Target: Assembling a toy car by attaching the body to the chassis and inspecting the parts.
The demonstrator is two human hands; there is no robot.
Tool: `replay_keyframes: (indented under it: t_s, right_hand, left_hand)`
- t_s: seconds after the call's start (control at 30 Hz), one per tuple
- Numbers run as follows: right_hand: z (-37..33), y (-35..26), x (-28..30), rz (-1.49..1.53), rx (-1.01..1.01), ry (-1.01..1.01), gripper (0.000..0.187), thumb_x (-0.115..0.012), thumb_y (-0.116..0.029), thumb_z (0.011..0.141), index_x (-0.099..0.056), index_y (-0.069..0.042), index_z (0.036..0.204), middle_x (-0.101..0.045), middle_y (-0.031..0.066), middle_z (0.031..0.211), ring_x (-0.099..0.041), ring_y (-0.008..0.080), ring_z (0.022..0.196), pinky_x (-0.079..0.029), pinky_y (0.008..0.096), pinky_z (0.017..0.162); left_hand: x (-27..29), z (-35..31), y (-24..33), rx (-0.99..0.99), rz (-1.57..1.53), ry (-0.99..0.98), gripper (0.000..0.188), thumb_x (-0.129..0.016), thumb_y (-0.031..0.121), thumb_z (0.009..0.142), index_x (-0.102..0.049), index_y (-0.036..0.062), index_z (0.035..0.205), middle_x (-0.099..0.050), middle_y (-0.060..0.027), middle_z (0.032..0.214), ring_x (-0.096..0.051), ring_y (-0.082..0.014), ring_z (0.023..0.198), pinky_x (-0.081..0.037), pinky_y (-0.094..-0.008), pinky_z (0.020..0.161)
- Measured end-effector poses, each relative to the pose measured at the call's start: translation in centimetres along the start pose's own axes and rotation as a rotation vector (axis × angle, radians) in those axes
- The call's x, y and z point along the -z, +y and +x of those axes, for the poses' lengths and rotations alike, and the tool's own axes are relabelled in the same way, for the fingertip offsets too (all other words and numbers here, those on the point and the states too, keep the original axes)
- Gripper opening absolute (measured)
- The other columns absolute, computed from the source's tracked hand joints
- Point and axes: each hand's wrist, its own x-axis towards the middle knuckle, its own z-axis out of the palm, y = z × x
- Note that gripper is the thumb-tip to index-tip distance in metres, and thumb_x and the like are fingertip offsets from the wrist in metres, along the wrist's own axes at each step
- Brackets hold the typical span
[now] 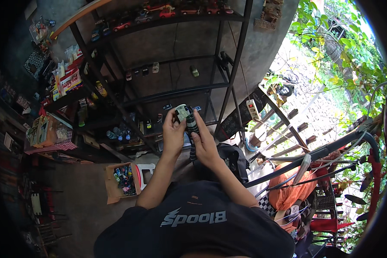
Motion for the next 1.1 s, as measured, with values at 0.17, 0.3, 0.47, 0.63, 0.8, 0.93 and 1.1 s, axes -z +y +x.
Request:
replay_keyframes:
  t_s: [0.17,0.3,0.47,0.63,0.8,0.93,1.1]
  right_hand:
    - [1.6,1.2,1.4,0.114,-0.029,0.036,0.054,-0.042,-0.005,0.098,-0.028,0.001,0.15,-0.037,0.021,0.151,-0.038,0.0324,0.14,-0.028,0.0361,0.113]
    - [1.8,0.4,0.9,0.157,0.01,0.045,0.055,-0.04,-0.005,0.097,-0.026,0.003,0.15,-0.032,0.0213,0.153,-0.032,0.0322,0.143,-0.024,0.0367,0.115]
    - [1.0,-0.4,-0.6,0.078,0.097,0.042,0.066,-0.046,0.003,0.09,-0.022,0.002,0.151,-0.022,0.0216,0.158,-0.023,0.0323,0.147,-0.017,0.0368,0.118]
    - [1.2,0.4,-0.7,0.166,-0.001,0.013,0.067,-0.046,0.008,0.088,-0.026,0.0,0.151,-0.028,0.0209,0.156,-0.028,0.0308,0.145,-0.02,0.0361,0.117]
    - [2.1,2.3,-0.9,0.362,-0.147,0.094,0.06,-0.044,0.007,0.088,-0.036,0.0,0.147,-0.044,0.0185,0.147,-0.042,0.0277,0.137,-0.03,0.0349,0.113]
    - [2.6,2.2,-1.5,0.375,-0.14,0.028,0.062,-0.045,0.007,0.086,-0.035,0.001,0.147,-0.043,0.0172,0.148,-0.041,0.0256,0.138,-0.028,0.0351,0.114]
    - [1.3,1.2,-3.5,0.332,-0.103,0.006,0.064,-0.045,0.008,0.086,-0.033,0.0,0.149,-0.036,0.0178,0.153,-0.032,0.0263,0.143,-0.022,0.0353,0.116]
  left_hand:
    - [-1.0,-1.3,-0.2,0.116,-0.003,-0.084,0.043,-0.06,-0.004,0.091,-0.05,-0.0016,0.133,-0.061,-0.0066,0.119,-0.06,-0.0117,0.107,-0.048,-0.0256,0.092]
    - [-1.0,-1.7,-0.1,0.112,-0.003,-0.051,0.046,-0.062,-0.002,0.091,-0.049,-0.002,0.135,-0.061,-0.0079,0.121,-0.06,-0.0123,0.107,-0.048,-0.0258,0.093]
    - [-1.1,-0.6,0.9,-0.032,0.028,0.061,0.042,-0.054,-0.008,0.094,-0.048,-0.0045,0.135,-0.06,-0.0115,0.124,-0.06,-0.0146,0.112,-0.049,-0.026,0.095]
    - [-0.6,-1.1,0.6,-0.013,0.099,0.066,0.056,-0.054,-0.006,0.094,-0.039,0.0031,0.147,-0.056,-0.0091,0.122,-0.057,-0.0138,0.112,-0.043,-0.0241,0.097]
    - [-0.3,-2.8,-0.2,0.039,0.297,-0.006,0.065,-0.057,-0.003,0.092,-0.034,0.0092,0.151,-0.05,-0.0055,0.116,-0.052,-0.0122,0.109,-0.041,-0.0223,0.094]
    - [0.4,-2.5,-0.2,0.02,0.234,0.013,0.065,-0.057,-0.005,0.092,-0.035,0.0093,0.151,-0.05,-0.0054,0.117,-0.052,-0.0124,0.111,-0.041,-0.0228,0.095]
    - [2.3,-1.7,0.3,-0.027,0.161,0.107,0.064,-0.055,-0.009,0.091,-0.037,0.0079,0.15,-0.05,-0.0052,0.117,-0.053,-0.0122,0.113,-0.042,-0.0223,0.095]
